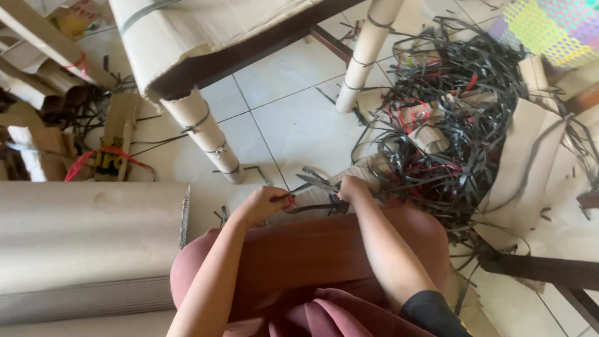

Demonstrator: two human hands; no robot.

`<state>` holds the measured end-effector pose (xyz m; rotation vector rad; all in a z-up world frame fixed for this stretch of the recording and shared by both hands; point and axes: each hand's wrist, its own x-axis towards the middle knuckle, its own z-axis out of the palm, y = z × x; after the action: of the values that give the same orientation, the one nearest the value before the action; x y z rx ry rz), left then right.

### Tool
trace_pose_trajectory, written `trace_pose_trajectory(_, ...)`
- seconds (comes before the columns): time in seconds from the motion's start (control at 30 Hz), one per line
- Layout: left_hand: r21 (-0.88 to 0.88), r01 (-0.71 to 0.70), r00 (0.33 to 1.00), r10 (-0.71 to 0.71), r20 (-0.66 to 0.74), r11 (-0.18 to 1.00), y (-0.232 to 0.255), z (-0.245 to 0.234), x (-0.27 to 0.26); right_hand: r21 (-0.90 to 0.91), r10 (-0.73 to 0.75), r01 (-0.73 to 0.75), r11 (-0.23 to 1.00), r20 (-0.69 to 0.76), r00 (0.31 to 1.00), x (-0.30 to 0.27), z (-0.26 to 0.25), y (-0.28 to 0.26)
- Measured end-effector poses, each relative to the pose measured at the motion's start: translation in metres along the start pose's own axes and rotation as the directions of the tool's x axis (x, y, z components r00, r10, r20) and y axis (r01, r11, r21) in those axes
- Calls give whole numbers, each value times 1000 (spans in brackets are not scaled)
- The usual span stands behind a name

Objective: The person wraps a chair leg with a strip of beige material, secures it with black plastic ties, and trims the excess with scissors. The process is repeated on another leg.

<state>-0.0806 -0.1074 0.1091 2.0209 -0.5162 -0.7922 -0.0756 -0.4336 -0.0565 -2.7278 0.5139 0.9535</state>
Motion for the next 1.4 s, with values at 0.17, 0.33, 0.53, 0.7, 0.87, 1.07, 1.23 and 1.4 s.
trace_pose_trajectory(0.17, -9, -1, 997, 1, -81, 1000, -4, -1, 8, 28, 1, -3, 1000, 68, 998, -59, -36, -41)
trace_pose_trajectory(0.33, -14, 159, 986, -159, -56, 987, 4, -22, -9, 165, -246, 220, 961, 157, 957, -99, -56, -66)
trace_pose_trajectory(0.53, -72, 267, 898, -275, -342, 961, -43, -63, -10, 506, -528, 500, 703, -98, 843, -168, -105, -111)
trace_pose_trajectory(0.7, -140, 244, 494, -247, -834, 960, -76, -57, 16, 503, -437, 780, 373, -647, 625, -186, -122, -225)
trace_pose_trajectory(0.87, 138, -91, 212, 154, -965, 986, -78, -64, 38, 487, -251, 799, 353, -773, 583, -165, -135, -341)
trace_pose_trajectory(1.07, -282, -244, 471, -141, -871, 928, -59, -79, 37, 595, -43, 736, 323, -768, 639, -139, -126, -366)
trace_pose_trajectory(1.23, -329, -330, 491, -137, -860, 885, -44, -77, 34, 609, -42, 732, 304, -759, 649, -124, -126, -352)
trace_pose_trajectory(1.4, -84, -344, 478, 97, -873, 935, -56, -40, 68, 648, 26, 711, 273, -744, 668, -150, -133, -315)
